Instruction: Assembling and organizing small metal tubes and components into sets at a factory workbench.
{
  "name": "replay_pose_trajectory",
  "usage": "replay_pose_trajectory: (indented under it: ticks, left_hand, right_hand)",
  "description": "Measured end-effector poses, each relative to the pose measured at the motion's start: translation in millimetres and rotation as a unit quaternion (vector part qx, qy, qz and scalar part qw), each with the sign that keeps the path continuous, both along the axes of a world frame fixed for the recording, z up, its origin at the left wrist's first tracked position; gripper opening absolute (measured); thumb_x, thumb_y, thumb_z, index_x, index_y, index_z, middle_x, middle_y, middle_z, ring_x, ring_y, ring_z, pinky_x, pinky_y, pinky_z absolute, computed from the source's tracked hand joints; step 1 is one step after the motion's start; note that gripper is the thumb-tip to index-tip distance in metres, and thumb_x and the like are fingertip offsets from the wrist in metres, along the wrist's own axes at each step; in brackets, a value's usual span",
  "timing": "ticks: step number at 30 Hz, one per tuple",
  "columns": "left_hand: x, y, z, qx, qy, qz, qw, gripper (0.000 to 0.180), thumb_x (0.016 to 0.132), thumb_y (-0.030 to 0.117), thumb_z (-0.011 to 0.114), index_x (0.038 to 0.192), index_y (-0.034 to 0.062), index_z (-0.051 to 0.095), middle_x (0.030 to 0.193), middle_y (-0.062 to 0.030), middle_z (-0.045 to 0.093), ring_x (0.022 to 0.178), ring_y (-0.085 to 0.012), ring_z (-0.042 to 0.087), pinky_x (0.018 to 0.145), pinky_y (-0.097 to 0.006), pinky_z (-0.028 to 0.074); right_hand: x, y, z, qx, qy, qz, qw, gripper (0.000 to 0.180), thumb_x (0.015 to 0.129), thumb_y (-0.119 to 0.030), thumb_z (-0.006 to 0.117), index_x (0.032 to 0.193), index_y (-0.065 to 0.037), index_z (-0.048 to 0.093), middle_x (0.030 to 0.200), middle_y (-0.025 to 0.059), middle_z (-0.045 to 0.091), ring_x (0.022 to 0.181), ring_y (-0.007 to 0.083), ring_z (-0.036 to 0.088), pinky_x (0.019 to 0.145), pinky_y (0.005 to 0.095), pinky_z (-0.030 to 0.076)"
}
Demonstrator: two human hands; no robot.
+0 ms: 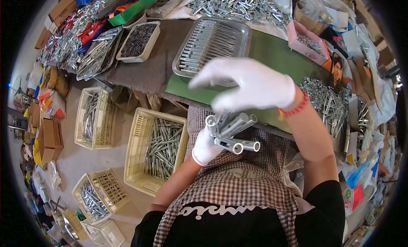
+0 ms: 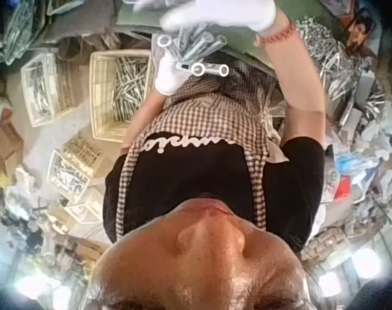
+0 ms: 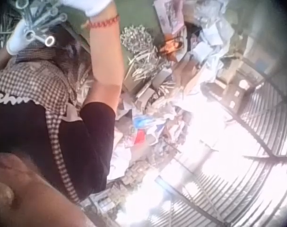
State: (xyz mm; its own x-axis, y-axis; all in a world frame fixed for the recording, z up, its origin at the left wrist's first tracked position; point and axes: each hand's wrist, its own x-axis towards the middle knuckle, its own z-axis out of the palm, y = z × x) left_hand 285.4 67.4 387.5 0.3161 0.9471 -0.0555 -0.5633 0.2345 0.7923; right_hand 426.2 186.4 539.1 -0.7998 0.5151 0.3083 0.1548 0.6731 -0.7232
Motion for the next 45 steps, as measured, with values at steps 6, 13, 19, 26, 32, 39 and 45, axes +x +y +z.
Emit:
replay_pose_trajectory:
  ticks: [6,13,19,26,32,39,45]
  left_hand:
    - [-7.0,2.8,-5.9,0.077,0.146,0.047,0.985,0.041,0.089,0.022,0.06,0.126,0.0159,0.044,0.128,-0.0071,0.047,0.111,-0.0266,0.055,0.083,-0.039,0.05]
    - [-22.4,-1.1,-16.3,0.26,0.466,0.197,0.823,0.051,0.074,0.004,0.072,0.115,0.0063,0.042,0.112,-0.0082,0.052,0.098,-0.0207,0.056,0.081,-0.034,0.049]
    - [-17.5,5.3,-21.7,0.219,0.353,0.201,0.887,0.026,0.089,0.007,0.055,0.112,0.0151,0.045,0.106,-0.0017,0.053,0.088,-0.0172,0.054,0.067,-0.035,0.049]
    - [-23.8,-1.4,-12.5,0.181,0.438,0.22,0.852,0.076,0.071,0.005,0.076,0.135,0.0,0.035,0.123,-0.0117,0.051,0.105,-0.0207,0.052,0.088,-0.034,0.044]
    - [-3.1,15.7,3.0,0.176,0.343,0.217,0.897,0.054,0.069,0.007,0.078,0.115,0.0022,0.05,0.107,-0.009,0.058,0.095,-0.0158,0.056,0.081,-0.03,0.047]
    - [-7.2,12.8,-3.0,0.162,0.351,0.211,0.898,0.043,0.068,0.001,0.077,0.104,0.0015,0.054,0.094,-0.0058,0.062,0.083,-0.015,0.059,0.074,-0.029,0.049]
    - [-3.2,16.2,-22.0,0.238,0.296,0.19,0.905,0.046,0.079,0.005,0.067,0.119,0.0006,0.046,0.104,-0.011,0.061,0.089,-0.0211,0.061,0.078,-0.03,0.05]
  right_hand:
    - [-38.4,64.7,-58.8,0.214,-0.248,-0.234,0.915,0.021,0.079,-0.019,0.056,0.085,-0.003,0.068,0.085,0.0158,0.066,0.08,0.0309,0.064,0.074,0.0366,0.052]
    - [-67.2,45.0,-48.0,0.233,-0.276,-0.29,0.886,0.006,0.068,-0.006,0.063,0.069,-0.004,0.068,0.068,0.0146,0.065,0.067,0.0288,0.067,0.058,0.0381,0.053]
    - [-53.4,61.6,-66.2,0.181,-0.191,-0.294,0.919,0.013,0.073,-0.008,0.059,0.084,-0.002,0.063,0.071,0.0165,0.063,0.068,0.0325,0.065,0.061,0.0413,0.052]
    - [13.1,10.7,11.8,-0.014,0.164,-0.308,0.937,0.036,0.079,-0.021,0.063,0.111,-0.004,0.061,0.087,0.0097,0.068,0.071,0.0152,0.066,0.066,0.0273,0.054]
    - [42.2,-58.5,32.2,-0.143,0.333,-0.233,0.903,0.045,0.08,-0.003,0.057,0.123,0.007,0.046,0.09,0.0132,0.061,0.069,0.0173,0.061,0.064,0.0269,0.053]
    - [36.3,-80.8,25.6,-0.11,0.275,-0.219,0.93,0.045,0.076,0.003,0.057,0.119,0.006,0.043,0.089,0.0172,0.059,0.071,0.0213,0.062,0.067,0.0298,0.054]
    - [27.1,-77.1,24.7,0.104,0.151,-0.199,0.963,0.031,0.074,-0.003,0.064,0.105,-0.001,0.059,0.085,0.0099,0.064,0.072,0.0168,0.063,0.067,0.0288,0.052]
